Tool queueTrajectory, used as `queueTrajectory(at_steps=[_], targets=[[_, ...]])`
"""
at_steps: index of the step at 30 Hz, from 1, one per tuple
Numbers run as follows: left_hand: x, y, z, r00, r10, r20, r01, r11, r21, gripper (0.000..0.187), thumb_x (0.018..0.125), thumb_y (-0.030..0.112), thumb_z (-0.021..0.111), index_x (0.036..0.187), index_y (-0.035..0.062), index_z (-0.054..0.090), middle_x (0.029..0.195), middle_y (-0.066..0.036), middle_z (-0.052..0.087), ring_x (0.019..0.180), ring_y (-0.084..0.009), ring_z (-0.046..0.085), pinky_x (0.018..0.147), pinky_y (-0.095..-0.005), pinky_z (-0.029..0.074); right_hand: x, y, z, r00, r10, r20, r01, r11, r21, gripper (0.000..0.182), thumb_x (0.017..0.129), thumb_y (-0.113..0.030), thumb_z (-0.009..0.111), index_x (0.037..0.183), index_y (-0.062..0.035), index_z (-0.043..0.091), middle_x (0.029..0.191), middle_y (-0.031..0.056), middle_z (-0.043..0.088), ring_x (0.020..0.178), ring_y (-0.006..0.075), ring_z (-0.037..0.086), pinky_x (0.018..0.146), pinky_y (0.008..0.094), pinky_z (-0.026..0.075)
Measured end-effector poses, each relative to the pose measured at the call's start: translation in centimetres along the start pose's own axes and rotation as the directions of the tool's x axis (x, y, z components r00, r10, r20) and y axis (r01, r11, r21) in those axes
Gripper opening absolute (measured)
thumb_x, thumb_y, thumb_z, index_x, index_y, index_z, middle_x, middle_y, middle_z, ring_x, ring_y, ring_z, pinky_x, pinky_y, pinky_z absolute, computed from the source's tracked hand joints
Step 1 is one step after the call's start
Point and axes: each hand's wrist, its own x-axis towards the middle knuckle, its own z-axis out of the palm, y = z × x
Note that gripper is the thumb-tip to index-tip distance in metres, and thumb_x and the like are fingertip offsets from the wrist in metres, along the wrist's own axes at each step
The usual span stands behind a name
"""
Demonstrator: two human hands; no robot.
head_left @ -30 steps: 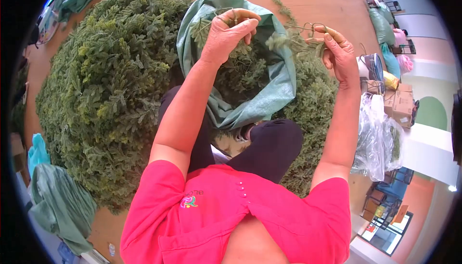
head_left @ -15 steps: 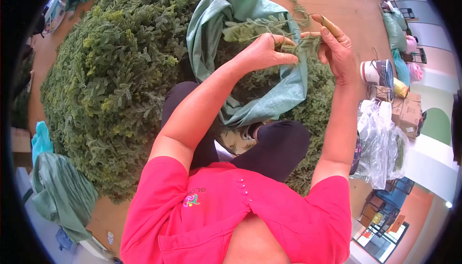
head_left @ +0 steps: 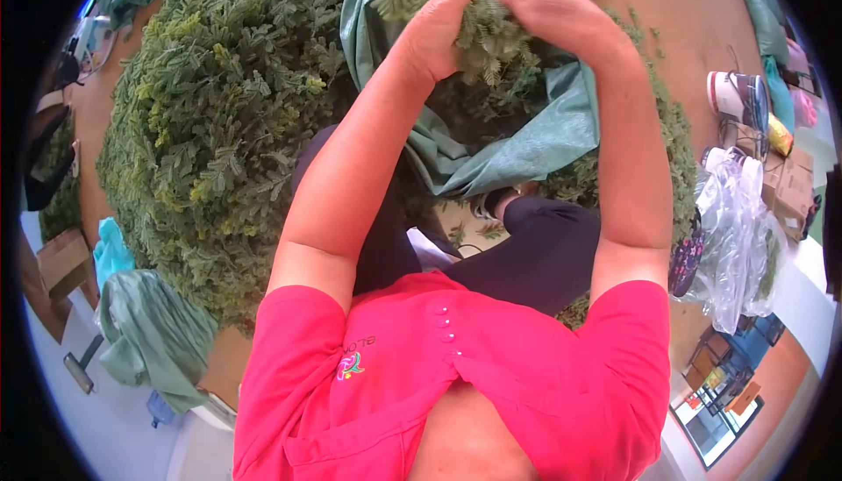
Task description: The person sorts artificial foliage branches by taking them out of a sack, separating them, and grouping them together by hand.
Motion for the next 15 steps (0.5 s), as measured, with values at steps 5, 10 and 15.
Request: queueTrajectory(at_steps=[5,10,15], targets=[[1.8,1.5,-3.1,0.991,0.128,-0.023,-0.12,0.969,0.214,0.037,0.097,0.034,0.046,0.114,0.0039,0.058,0.104,-0.01,0.064,0.089,-0.0211,0.063,0.076,-0.0327,0.052,1.2,-0.1,1.6,0.989,-0.149,0.013,0.147,0.984,0.1,0.022,0.09,-0.014,0.049,0.099,0.0022,0.06,0.097,0.0164,0.061,0.081,0.0231,0.059,0.069,0.0342,0.047],[1.8,4.7,-5.4,0.805,0.526,-0.274,-0.448,0.842,0.3,0.026,0.098,0.027,0.045,0.089,0.005,0.056,0.091,-0.013,0.064,0.079,-0.0242,0.061,0.072,-0.0368,0.052,0.2,9.2,6.0,0.847,0.469,-0.251,-0.027,0.51,0.86,0.024,0.09,-0.019,0.055,0.106,-0.0026,0.063,0.077,0.0012,0.064,0.052,0.0062,0.053,0.046,0.018,0.039],[1.4,5.1,-6.5,0.796,0.581,-0.171,-0.475,0.774,0.417,0.028,0.098,0.029,0.046,0.088,0.0049,0.055,0.083,-0.011,0.062,0.074,-0.0254,0.06,0.069,-0.0392,0.052,-4.3,23.1,18.9,0.565,0.821,0.08,-0.647,0.381,0.661,0.023,0.085,-0.014,0.057,0.104,-0.0037,0.063,0.083,0.0056,0.067,0.053,0.0101,0.058,0.042,0.0228,0.042]])
